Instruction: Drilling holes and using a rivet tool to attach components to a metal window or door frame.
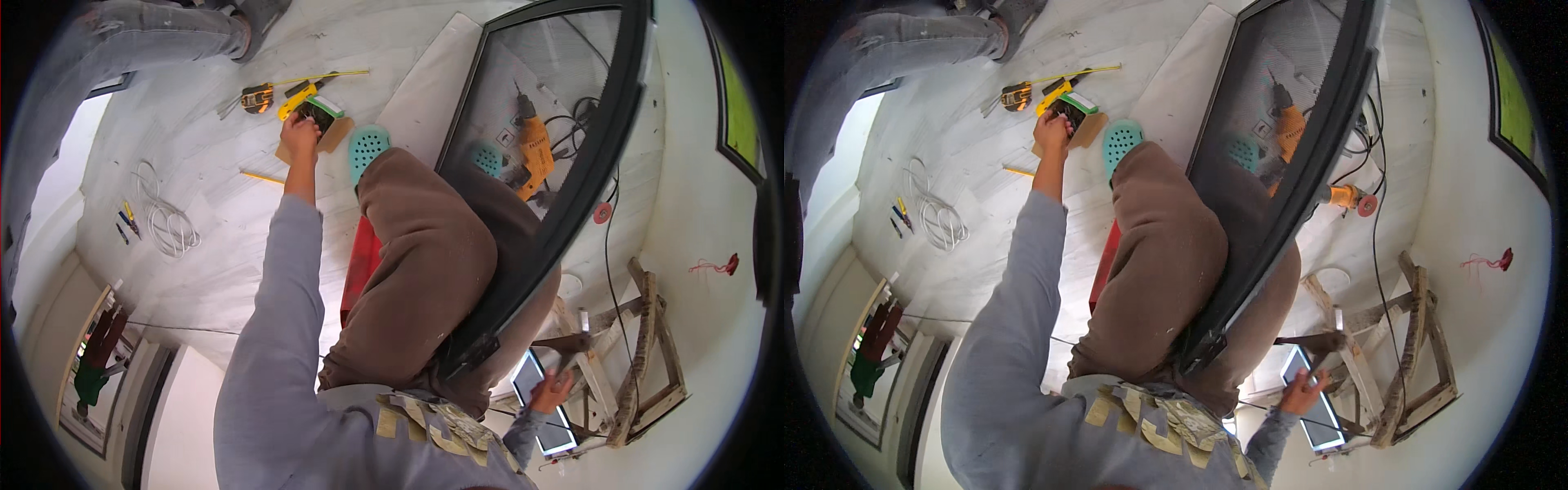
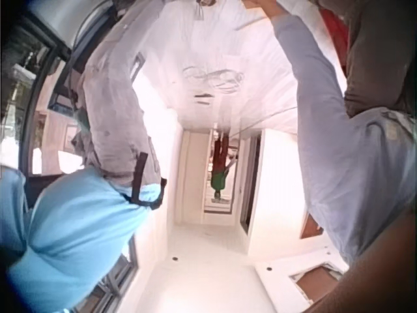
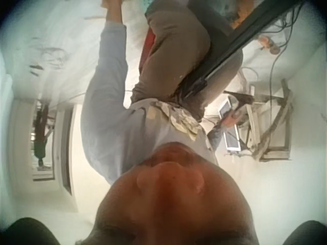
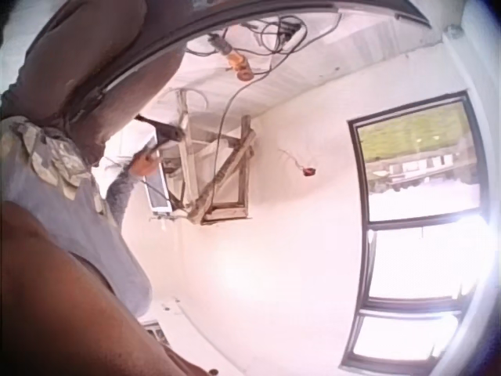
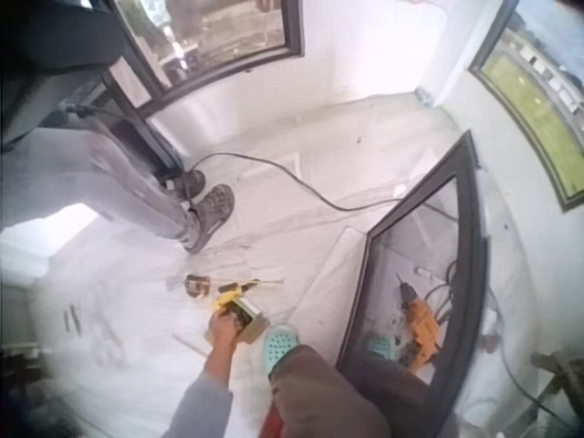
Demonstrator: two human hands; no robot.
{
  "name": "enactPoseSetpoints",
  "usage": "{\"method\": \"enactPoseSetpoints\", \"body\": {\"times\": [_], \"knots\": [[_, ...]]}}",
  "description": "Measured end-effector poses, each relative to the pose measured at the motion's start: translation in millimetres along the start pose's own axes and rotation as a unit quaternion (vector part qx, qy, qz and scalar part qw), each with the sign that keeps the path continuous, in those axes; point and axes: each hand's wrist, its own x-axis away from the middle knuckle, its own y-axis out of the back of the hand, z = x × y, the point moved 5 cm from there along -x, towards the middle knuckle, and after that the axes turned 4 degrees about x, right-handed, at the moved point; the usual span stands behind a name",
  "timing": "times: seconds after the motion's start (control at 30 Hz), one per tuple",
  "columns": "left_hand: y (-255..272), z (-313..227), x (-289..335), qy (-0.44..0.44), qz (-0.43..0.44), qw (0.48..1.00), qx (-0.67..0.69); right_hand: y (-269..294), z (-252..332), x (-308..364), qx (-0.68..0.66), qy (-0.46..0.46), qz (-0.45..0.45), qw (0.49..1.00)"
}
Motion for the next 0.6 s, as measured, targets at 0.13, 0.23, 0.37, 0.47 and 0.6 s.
{"method": "enactPoseSetpoints", "body": {"times": [0.13, 0.23, 0.37, 0.47, 0.6], "knots": [[13.3, -73.9, 88.3, 0.028, 0.167, 0.960, 0.224, 32.7, 60.9, 6.1, -0.345, 0.176, 0.057, 0.920], [19.1, -151.1, 181.7, -0.033, 0.250, 0.939, 0.234, 46.2, 138.5, 33.7, -0.575, 0.240, 0.221, 0.750], [19.4, -242.4, 300.1, -0.134, 0.373, 0.885, 0.246, 22.1, 236.7, 82.3, -0.589, 0.395, 0.566, 0.421], [19.0, -287.0, 369.0, -0.175, 0.435, 0.843, 0.266, -9.3, 234.9, 120.5, -0.627, 0.323, 0.571, 0.421], [25.9, -313.4, 463.2, -0.252, 0.480, 0.793, 0.277, -39.5, 207.2, 164.7, -0.537, 0.108, 0.606, 0.576]]}}
